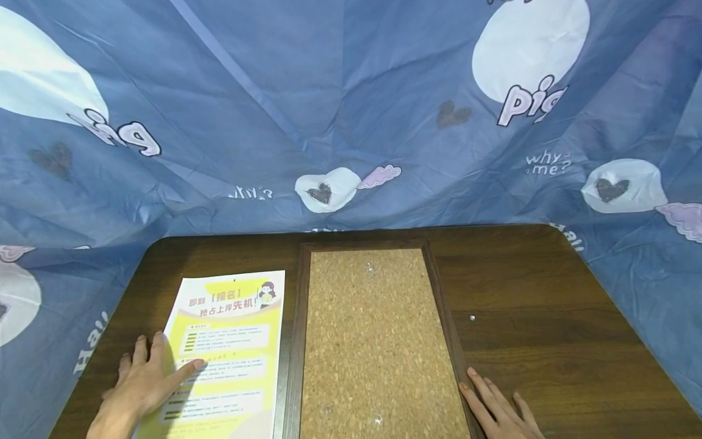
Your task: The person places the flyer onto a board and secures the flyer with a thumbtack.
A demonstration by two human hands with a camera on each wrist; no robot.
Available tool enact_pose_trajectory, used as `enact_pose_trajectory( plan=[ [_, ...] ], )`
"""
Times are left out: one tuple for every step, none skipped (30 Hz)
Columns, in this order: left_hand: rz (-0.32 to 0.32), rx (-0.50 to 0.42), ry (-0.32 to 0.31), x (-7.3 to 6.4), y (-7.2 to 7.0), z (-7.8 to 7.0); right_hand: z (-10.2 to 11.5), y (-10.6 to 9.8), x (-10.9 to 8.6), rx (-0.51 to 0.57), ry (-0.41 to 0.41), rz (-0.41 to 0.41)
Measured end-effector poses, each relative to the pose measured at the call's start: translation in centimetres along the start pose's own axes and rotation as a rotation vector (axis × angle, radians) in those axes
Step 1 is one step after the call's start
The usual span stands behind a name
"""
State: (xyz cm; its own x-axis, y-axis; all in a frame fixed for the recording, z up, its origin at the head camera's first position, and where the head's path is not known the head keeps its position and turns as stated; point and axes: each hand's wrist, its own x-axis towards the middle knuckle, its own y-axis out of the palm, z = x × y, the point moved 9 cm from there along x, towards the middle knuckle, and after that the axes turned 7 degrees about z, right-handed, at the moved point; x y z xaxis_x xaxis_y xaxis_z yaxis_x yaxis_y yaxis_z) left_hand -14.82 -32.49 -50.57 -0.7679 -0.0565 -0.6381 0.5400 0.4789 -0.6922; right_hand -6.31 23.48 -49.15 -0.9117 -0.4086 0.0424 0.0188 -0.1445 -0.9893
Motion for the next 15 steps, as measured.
enact_pose_trajectory(
  plan=[
    [0.001,-0.005,-0.005,-0.02,0.03,0.05,-0.01,0.06,0.01,0.011,0.001,0.009],
    [-0.002,-0.011,-0.008,-0.04,0.06,0.10,0.00,0.08,0.02,0.024,0.001,0.017],
    [-0.006,-0.018,-0.011,-0.06,0.09,0.16,-0.02,0.13,0.05,0.037,0.001,0.025],
    [-0.008,-0.024,-0.012,-0.08,0.11,0.18,-0.01,0.14,0.07,0.046,-0.002,0.033],
    [-0.012,-0.029,-0.016,-0.10,0.10,0.19,-0.02,0.17,0.08,0.054,-0.002,0.038],
    [-0.017,-0.030,-0.016,-0.09,0.10,0.18,-0.01,0.17,0.08,0.062,-0.005,0.043],
    [-0.021,-0.032,-0.017,-0.07,0.09,0.18,-0.02,0.17,0.08,0.068,-0.008,0.044],
    [-0.024,-0.034,-0.018,-0.05,0.10,0.18,-0.02,0.18,0.09,0.072,-0.009,0.046],
    [-0.027,-0.032,-0.022,-0.02,0.08,0.18,-0.05,0.20,0.10,0.074,-0.008,0.050],
    [-0.028,-0.032,-0.029,0.01,0.08,0.19,-0.07,0.21,0.11,0.075,-0.007,0.054],
    [-0.030,-0.029,-0.031,0.05,0.08,0.18,-0.09,0.21,0.12,0.076,-0.007,0.054],
    [-0.033,-0.027,-0.031,0.07,0.08,0.18,-0.10,0.21,0.12,0.077,-0.008,0.055],
    [-0.038,-0.027,-0.030,0.08,0.06,0.17,-0.11,0.21,0.12,0.077,-0.008,0.056],
    [-0.044,-0.023,-0.027,0.06,0.02,0.14,-0.12,0.22,0.14,0.077,-0.008,0.059],
    [-0.054,-0.017,-0.021,0.01,-0.04,0.08,-0.13,0.23,0.15,0.077,-0.009,0.060]
  ],
)
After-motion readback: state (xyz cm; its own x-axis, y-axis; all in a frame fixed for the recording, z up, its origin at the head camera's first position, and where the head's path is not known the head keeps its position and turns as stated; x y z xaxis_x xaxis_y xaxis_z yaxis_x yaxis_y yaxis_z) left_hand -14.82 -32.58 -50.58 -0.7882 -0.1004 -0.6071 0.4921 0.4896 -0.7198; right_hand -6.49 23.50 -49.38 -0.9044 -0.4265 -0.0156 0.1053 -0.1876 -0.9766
